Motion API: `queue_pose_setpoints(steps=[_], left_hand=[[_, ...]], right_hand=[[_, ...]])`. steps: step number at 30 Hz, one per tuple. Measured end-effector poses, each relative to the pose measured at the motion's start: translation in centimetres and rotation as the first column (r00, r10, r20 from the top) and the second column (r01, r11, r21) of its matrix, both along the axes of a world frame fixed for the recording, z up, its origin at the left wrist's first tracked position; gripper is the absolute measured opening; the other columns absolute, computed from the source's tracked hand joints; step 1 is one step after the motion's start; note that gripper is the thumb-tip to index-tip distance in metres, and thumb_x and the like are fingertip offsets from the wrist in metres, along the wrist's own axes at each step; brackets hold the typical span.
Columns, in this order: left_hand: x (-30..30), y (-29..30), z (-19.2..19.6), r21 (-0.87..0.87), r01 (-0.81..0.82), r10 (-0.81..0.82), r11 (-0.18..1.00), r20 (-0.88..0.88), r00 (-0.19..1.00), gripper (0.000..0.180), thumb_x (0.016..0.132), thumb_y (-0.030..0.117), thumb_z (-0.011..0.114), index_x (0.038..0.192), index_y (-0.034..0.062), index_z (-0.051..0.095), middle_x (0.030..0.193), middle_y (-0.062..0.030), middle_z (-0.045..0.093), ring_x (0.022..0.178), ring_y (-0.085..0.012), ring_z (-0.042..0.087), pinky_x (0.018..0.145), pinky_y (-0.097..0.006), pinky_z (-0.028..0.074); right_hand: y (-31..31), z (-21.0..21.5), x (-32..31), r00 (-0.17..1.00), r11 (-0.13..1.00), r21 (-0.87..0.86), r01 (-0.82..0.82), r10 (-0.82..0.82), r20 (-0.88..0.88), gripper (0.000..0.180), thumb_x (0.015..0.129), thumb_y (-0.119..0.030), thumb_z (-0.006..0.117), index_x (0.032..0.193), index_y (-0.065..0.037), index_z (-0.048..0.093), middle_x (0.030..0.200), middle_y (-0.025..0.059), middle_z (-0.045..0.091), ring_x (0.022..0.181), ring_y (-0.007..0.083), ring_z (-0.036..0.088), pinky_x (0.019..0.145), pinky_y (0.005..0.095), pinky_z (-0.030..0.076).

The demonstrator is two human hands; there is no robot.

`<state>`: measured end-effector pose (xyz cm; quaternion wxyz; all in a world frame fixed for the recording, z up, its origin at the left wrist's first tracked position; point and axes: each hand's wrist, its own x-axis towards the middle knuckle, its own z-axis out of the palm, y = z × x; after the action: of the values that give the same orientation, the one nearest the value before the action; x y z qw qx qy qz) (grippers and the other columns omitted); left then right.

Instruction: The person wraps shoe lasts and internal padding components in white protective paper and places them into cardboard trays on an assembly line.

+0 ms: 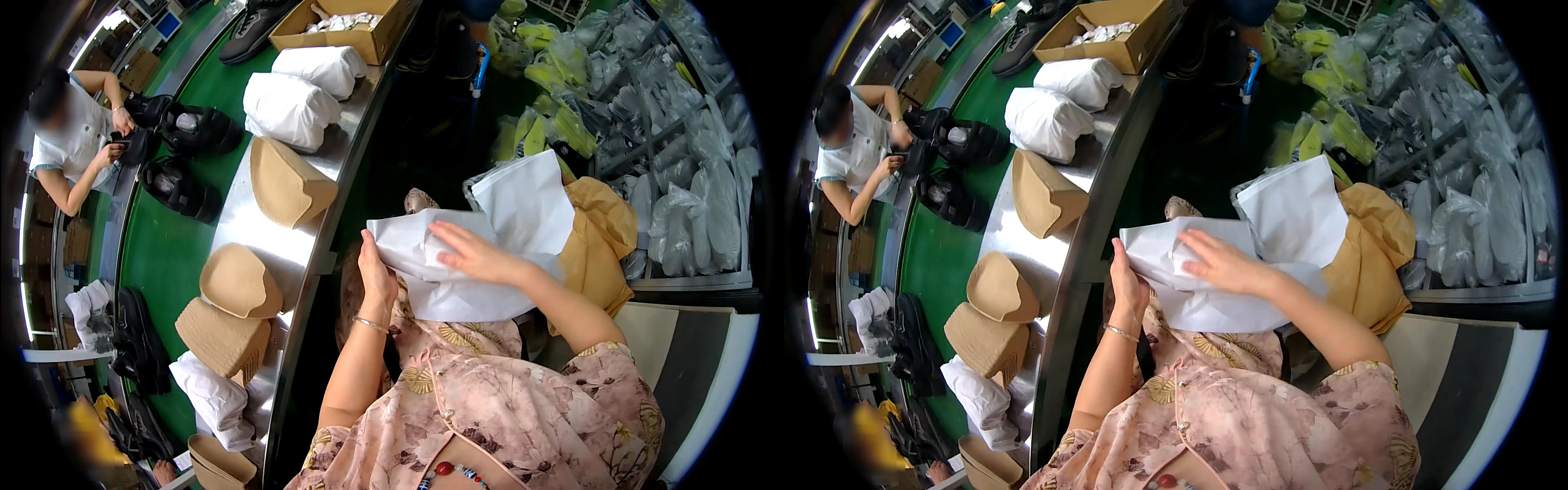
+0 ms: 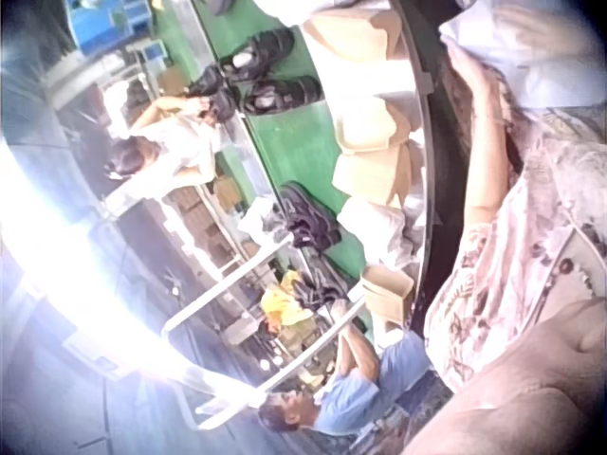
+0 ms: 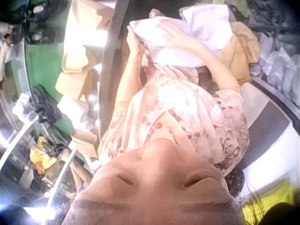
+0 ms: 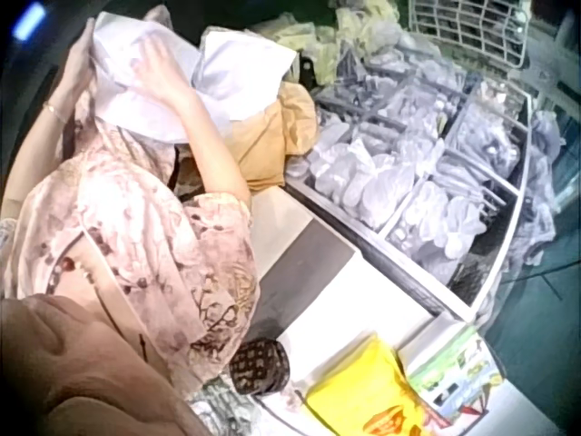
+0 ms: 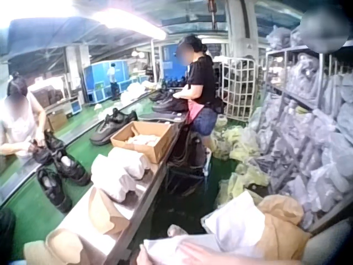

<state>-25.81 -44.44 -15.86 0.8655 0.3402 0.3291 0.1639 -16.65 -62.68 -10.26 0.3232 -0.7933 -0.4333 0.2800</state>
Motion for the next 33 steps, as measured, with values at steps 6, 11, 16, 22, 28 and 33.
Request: queue_pose_setpoints(steps=[6, 11, 16, 22, 28, 33], left_hand=[[-0.7, -0.1, 1.5, 0.083, 0.134, -0.135, 0.987, 0.008, 0.991, 0.049, 0.09, 0.049, 0.048, 0.107, 0.0035, 0.054, 0.103, -0.0051, 0.058, 0.095, -0.0154, 0.053, 0.087, -0.031, 0.042], [-0.6, -0.1, 1.7, 0.135, 0.209, -0.216, 0.969, 0.035, 0.976, 0.047, 0.086, 0.047, 0.056, 0.101, 0.0032, 0.057, 0.094, -0.0039, 0.061, 0.084, -0.012, 0.056, 0.078, -0.028, 0.046], [-0.5, 0.0, 2.1, 0.104, 0.27, -0.27, 0.957, -0.015, 0.963, 0.051, 0.085, 0.048, 0.058, 0.104, 0.0012, 0.056, 0.097, -0.0063, 0.061, 0.086, -0.0135, 0.058, 0.078, -0.027, 0.047], [-0.7, 0.1, 1.0, 0.046, 0.345, -0.342, 0.938, -0.052, 0.938, 0.044, 0.087, 0.039, 0.058, 0.105, -0.0002, 0.056, 0.097, -0.0075, 0.062, 0.085, -0.0139, 0.059, 0.075, -0.028, 0.049], [0.1, 0.6, 2.7, 0.012, 0.229, -0.229, 0.973, 0.017, 0.973, 0.03, 0.087, 0.023, 0.062, 0.106, 0.0001, 0.056, 0.098, -0.0066, 0.062, 0.086, -0.0134, 0.059, 0.078, -0.028, 0.048], [0.1, 1.1, 2.0, 0.125, 0.232, -0.237, 0.965, 0.024, 0.971, 0.025, 0.087, 0.016, 0.061, 0.106, 0.0007, 0.055, 0.098, -0.0058, 0.062, 0.086, -0.0132, 0.059, 0.079, -0.028, 0.048]], right_hand=[[0.3, -1.7, 2.1, 0.941, 0.999, -0.054, 0.008, -0.026, -0.338, 0.063, 0.093, -0.044, 0.041, 0.14, -0.005, 0.025, 0.138, 0.0209, 0.031, 0.129, 0.0327, 0.03, 0.106, 0.0353, 0.025], [2.0, -2.0, 0.7, 0.947, 0.917, 0.239, 0.319, -0.303, -0.104, 0.014, 0.087, -0.014, 0.055, 0.087, 0.0, 0.056, 0.084, 0.0132, 0.06, 0.072, 0.0238, 0.061, 0.058, 0.0337, 0.043], [2.4, -2.2, 1.0, 0.93, 0.855, 0.377, 0.355, -0.365, -0.048, 0.013, 0.088, -0.014, 0.054, 0.085, -0.002, 0.053, 0.067, 0.0152, 0.058, 0.06, 0.0289, 0.059, 0.052, 0.035, 0.043], [4.3, -4.5, 4.1, 0.914, 0.85, 0.384, 0.36, -0.403, 0.035, 0.013, 0.087, -0.015, 0.055, 0.083, -0.002, 0.054, 0.064, 0.0118, 0.056, 0.056, 0.0226, 0.056, 0.053, 0.0316, 0.043], [2.3, -5.8, 3.5, 0.848, 0.806, 0.409, 0.428, -0.514, 0.127, 0.014, 0.081, -0.012, 0.059, 0.091, -0.002, 0.058, 0.094, 0.0122, 0.058, 0.086, 0.029, 0.057, 0.071, 0.0352, 0.046], [1.4, 2.3, 1.9, 0.994, 0.978, 0.2, 0.058, -0.037, -0.104, 0.054, 0.082, -0.023, 0.062, 0.13, -0.009, 0.04, 0.123, 0.016, 0.044, 0.111, 0.0306, 0.048, 0.092, 0.0353, 0.04]])
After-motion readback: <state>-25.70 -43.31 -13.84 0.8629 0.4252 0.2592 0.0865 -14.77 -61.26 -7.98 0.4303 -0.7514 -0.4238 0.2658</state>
